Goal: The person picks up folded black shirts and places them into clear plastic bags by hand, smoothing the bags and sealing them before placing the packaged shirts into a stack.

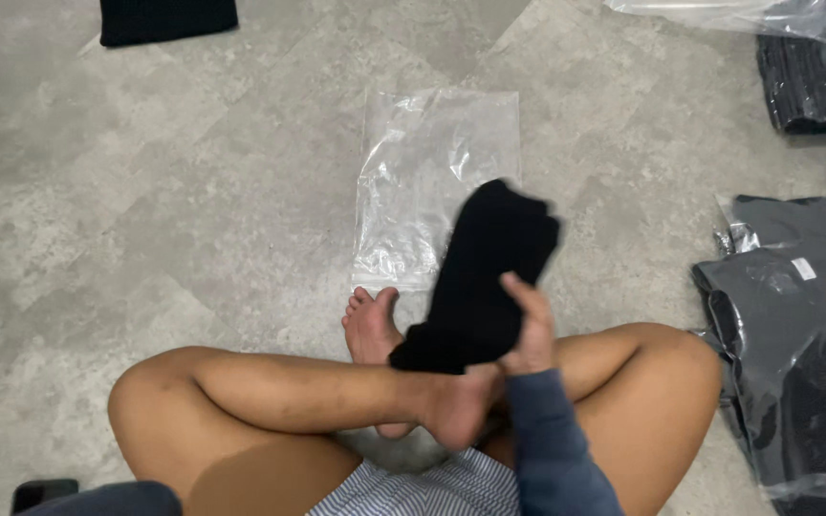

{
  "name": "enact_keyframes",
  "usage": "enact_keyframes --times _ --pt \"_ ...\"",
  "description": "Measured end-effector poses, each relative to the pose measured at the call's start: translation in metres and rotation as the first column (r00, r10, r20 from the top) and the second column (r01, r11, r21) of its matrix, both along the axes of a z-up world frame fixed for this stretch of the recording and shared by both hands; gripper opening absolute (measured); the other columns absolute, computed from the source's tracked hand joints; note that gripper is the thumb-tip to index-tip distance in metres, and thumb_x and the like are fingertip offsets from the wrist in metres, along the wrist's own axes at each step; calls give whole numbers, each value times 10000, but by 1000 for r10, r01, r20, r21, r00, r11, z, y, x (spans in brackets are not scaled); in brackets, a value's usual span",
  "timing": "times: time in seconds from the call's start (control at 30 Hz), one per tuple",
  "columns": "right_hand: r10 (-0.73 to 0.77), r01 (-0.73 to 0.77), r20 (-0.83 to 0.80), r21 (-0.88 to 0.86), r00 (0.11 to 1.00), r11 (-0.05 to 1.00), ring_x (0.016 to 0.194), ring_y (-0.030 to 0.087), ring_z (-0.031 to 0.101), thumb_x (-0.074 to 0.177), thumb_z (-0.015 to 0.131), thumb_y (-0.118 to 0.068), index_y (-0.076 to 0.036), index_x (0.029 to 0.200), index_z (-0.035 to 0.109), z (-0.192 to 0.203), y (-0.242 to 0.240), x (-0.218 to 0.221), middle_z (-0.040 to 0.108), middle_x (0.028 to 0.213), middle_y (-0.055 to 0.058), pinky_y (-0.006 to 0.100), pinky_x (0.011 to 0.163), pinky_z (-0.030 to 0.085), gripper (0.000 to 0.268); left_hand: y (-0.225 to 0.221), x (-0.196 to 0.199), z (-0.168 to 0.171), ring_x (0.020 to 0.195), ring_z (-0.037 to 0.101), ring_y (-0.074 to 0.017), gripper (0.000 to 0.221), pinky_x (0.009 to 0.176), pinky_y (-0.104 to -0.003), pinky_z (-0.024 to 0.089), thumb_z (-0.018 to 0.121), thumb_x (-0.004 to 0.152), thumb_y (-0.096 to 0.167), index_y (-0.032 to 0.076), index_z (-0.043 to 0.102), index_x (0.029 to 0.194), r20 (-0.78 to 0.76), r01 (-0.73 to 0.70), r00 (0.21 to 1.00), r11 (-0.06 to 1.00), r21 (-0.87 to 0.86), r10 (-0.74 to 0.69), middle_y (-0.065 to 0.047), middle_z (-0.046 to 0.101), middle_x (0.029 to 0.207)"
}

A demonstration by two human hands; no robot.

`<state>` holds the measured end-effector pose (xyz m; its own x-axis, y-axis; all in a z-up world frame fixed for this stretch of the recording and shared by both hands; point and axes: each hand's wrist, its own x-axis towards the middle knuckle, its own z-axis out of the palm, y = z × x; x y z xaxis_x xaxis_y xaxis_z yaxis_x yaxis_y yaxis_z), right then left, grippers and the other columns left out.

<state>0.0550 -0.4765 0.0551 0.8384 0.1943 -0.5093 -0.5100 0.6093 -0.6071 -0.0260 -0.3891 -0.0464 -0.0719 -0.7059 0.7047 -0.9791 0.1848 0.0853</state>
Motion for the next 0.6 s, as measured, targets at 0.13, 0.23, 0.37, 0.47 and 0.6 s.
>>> enact_keyframes --times 0.13,0.23,0.37,0.47,0.6 --pt "-290 290 9 -70 957 955 903 241 714 824 708 -167 -75 1082 707 37 -48 20 742 1035 109 340 859 590 273 79 50 195 938 580 -299 72 1081 -536 409 686 828 132 128 615 818 -297 -640 736 768 -12 609 -59 560 856" --pt "-375 374 63 20 925 927 989 314 742 808 700 -159 -55 1180 711 73 -73 25 740 1147 158 424 928 608 387 133 61 193 1136 615 -255 192 981 -399 435 744 909 185 116 694 1081 -489 -954 99 222 200 867 -26 676 1141" --pt "-431 440 126 -52 894 897 1049 329 758 784 708 -138 -85 1164 735 89 -90 23 741 1191 173 455 976 606 385 140 81 19 1008 621 -256 355 795 -401 495 793 772 393 274 706 1095 -163 -550 -37 117 827 986 35 656 1060" --pt "-382 391 137 -42 914 919 1155 297 722 800 704 -169 -129 1196 711 49 -119 35 707 1291 134 479 1070 535 398 133 80 -22 1040 574 -274 503 848 -433 463 819 734 493 248 592 1110 -80 -525 82 111 844 993 -6 557 1077" --pt "-377 378 63 -2 924 926 1043 298 755 794 698 -114 -98 1165 731 63 -98 35 740 1209 144 437 952 609 374 131 82 -5 943 652 -273 162 827 -396 490 664 947 236 170 684 1093 -66 -567 149 140 812 987 -44 653 1004"
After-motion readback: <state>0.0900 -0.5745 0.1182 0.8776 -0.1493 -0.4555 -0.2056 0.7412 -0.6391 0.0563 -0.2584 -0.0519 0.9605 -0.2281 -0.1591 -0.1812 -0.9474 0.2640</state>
